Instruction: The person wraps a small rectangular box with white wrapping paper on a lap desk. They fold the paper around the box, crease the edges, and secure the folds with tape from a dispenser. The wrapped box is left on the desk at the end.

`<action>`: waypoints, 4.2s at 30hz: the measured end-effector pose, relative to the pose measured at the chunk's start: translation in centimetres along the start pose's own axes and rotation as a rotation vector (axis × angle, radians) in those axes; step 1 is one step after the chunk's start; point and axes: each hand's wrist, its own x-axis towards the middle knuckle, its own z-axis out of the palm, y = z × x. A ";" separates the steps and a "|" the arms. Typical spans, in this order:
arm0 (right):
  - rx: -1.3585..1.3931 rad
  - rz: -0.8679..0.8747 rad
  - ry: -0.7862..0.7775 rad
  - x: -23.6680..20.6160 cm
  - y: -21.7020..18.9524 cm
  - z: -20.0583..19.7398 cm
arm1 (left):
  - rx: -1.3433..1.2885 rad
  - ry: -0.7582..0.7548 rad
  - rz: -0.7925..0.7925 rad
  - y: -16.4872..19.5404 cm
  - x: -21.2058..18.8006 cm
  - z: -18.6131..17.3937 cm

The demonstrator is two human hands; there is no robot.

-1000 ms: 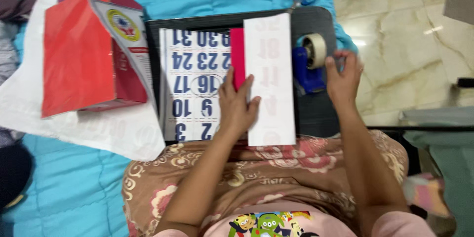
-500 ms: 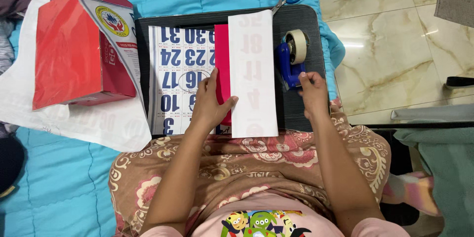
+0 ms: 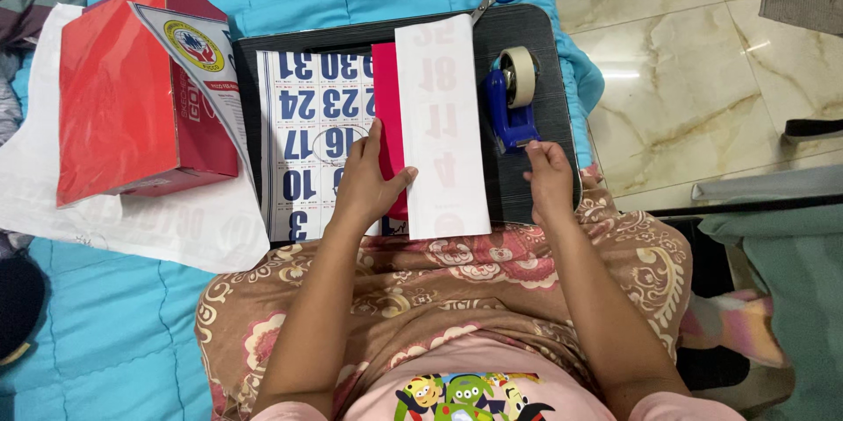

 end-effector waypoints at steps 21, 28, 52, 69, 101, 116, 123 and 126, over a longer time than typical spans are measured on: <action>-0.891 -0.323 0.082 0.3 -1.8 -1.1 | 0.006 -0.197 -0.049 0.2 0.4 -1.2; -1.164 -0.480 -0.051 1.4 -2.4 -2.7 | -0.012 -0.166 0.015 -0.2 0.5 -1.1; -1.019 -0.477 -0.848 -6.0 -17.1 12.2 | -0.775 0.130 0.225 1.2 -2.8 0.0; -0.503 -0.036 -0.850 -1.6 -12.2 13.1 | -0.851 0.208 0.261 0.9 -3.1 0.9; -1.096 -0.712 -0.870 -3.5 -11.7 15.0 | -0.293 0.111 0.224 -3.1 -0.1 2.5; -0.797 -0.624 -0.170 -7.6 -7.1 6.0 | 0.404 0.221 0.458 2.7 -0.3 4.1; -1.008 -0.888 -0.018 -6.6 -6.2 6.6 | 0.409 0.202 0.521 3.0 1.1 6.3; -1.176 -0.909 0.046 -4.6 -6.7 7.3 | 0.459 0.209 0.525 2.8 1.0 6.5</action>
